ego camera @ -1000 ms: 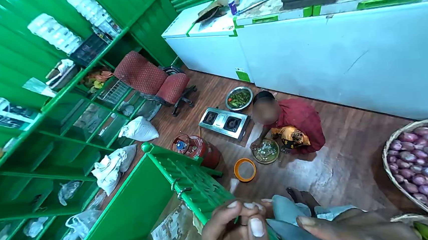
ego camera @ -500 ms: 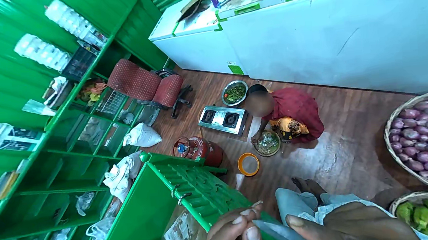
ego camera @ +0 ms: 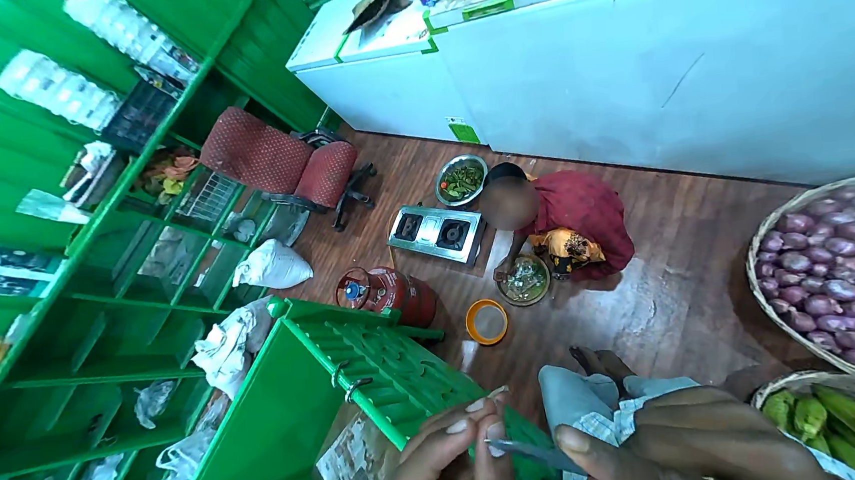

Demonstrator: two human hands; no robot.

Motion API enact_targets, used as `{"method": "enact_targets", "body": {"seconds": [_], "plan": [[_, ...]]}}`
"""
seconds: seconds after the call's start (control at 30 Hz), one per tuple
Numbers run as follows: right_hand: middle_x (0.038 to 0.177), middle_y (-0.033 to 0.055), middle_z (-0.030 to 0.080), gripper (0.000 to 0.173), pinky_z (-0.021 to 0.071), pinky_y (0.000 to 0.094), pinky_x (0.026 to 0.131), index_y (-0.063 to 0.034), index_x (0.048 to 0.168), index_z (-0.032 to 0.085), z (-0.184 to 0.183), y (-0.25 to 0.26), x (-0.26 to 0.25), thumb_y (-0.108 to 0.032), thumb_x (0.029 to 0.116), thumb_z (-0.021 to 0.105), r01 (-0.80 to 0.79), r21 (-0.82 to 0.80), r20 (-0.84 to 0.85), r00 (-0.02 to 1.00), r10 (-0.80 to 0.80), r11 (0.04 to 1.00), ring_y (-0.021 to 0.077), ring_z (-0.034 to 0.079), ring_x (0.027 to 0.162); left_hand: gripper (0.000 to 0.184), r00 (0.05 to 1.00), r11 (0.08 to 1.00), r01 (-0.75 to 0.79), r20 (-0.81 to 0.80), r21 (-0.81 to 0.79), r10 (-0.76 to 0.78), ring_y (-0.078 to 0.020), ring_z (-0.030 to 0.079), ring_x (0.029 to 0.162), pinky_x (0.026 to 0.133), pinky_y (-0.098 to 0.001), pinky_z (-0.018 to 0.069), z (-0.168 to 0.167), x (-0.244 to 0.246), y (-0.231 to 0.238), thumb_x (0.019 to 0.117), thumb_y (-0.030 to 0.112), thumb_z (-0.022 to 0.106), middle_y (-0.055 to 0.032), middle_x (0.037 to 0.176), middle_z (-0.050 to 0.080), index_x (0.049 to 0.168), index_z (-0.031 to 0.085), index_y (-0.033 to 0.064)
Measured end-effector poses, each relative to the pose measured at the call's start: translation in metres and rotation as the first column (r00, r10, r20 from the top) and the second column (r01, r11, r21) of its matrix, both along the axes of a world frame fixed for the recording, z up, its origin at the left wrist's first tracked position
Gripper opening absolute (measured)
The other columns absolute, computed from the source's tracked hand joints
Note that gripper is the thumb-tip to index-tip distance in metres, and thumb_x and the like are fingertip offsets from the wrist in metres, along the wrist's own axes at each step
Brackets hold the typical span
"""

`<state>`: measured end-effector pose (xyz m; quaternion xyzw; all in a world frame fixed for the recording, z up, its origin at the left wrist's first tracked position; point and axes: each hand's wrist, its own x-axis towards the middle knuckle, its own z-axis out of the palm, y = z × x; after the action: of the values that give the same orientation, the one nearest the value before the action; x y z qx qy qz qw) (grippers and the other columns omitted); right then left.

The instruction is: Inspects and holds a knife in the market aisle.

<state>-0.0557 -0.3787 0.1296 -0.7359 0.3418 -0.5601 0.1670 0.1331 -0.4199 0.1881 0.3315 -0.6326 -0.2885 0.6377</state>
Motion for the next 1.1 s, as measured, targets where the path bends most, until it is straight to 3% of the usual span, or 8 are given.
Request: {"method": "enact_targets", "body": {"seconds": [0.13,0.4,0.53,0.8,1.1], "plan": [[0.068,0.003,0.058,0.046,0.0395,0.0309,0.048,-0.0233,0.147,0.058,0.0,0.0,-0.005,-0.018,0.101,0.064,0.045,-0.024,-0.112,0.993,-0.047,0.999,0.0168,0.049,0.052,0.024,0.996,0.996,-0.084,0.028,-0.019,0.085,-0.0146,0.077,0.089,0.085,-0.0329,0.0661,0.001,-0.002,0.001,0.0898,0.001,0.077,-0.0004,0.097,0.078,0.111,0.074,0.012],[0.071,0.003,0.057,0.049,0.0384,0.0304,0.048,-0.027,0.15,0.055,-0.002,0.001,-0.01,-0.016,0.1023,0.06,0.162,-0.055,-0.19,0.967,-0.17,0.985,0.016,0.048,0.054,0.028,0.997,0.998,-0.065,0.032,0.0,0.065,-0.0169,0.078,0.088,0.085,-0.034,0.0664,-0.002,-0.001,0.002,0.0887,-0.003,0.076,-0.0027,0.098,0.078,0.113,0.072,0.0099],[0.089,0.0049,0.07,0.052,0.046,0.0263,0.052,-0.033,0.151,0.052,-0.003,0.003,-0.009,-0.012,0.1034,0.054,0.218,-0.005,-0.201,0.956,-0.215,0.976,0.0131,0.06,0.063,0.028,0.993,0.995,-0.101,0.062,0.015,0.1,-0.0167,0.078,0.087,0.084,-0.0336,0.0665,-0.001,0.0,0.002,0.0884,-0.001,0.077,-0.002,0.097,0.078,0.113,0.072,0.0108],[0.081,0.0032,0.063,0.054,0.0382,0.0267,0.048,-0.0343,0.152,0.051,-0.002,0.008,-0.01,-0.019,0.1007,0.056,0.253,-0.01,-0.211,0.945,-0.249,0.967,0.0125,0.052,0.058,0.028,0.993,0.995,-0.101,0.068,0.007,0.101,-0.017,0.078,0.087,0.083,-0.034,0.0668,-0.003,-0.003,0.003,0.0879,-0.001,0.078,-0.0021,0.097,0.078,0.113,0.072,0.0107],[0.08,0.0032,0.061,0.055,0.0368,0.0279,0.047,-0.0345,0.152,0.05,0.0,0.01,-0.011,-0.019,0.1002,0.057,0.3,-0.033,-0.268,0.916,-0.298,0.953,0.0133,0.051,0.057,0.028,0.987,0.992,-0.126,0.103,0.003,0.125,-0.0169,0.078,0.087,0.083,-0.0335,0.0669,-0.003,-0.002,0.003,0.087,0.0,0.079,-0.0014,0.097,0.078,0.112,0.072,0.011]]}}
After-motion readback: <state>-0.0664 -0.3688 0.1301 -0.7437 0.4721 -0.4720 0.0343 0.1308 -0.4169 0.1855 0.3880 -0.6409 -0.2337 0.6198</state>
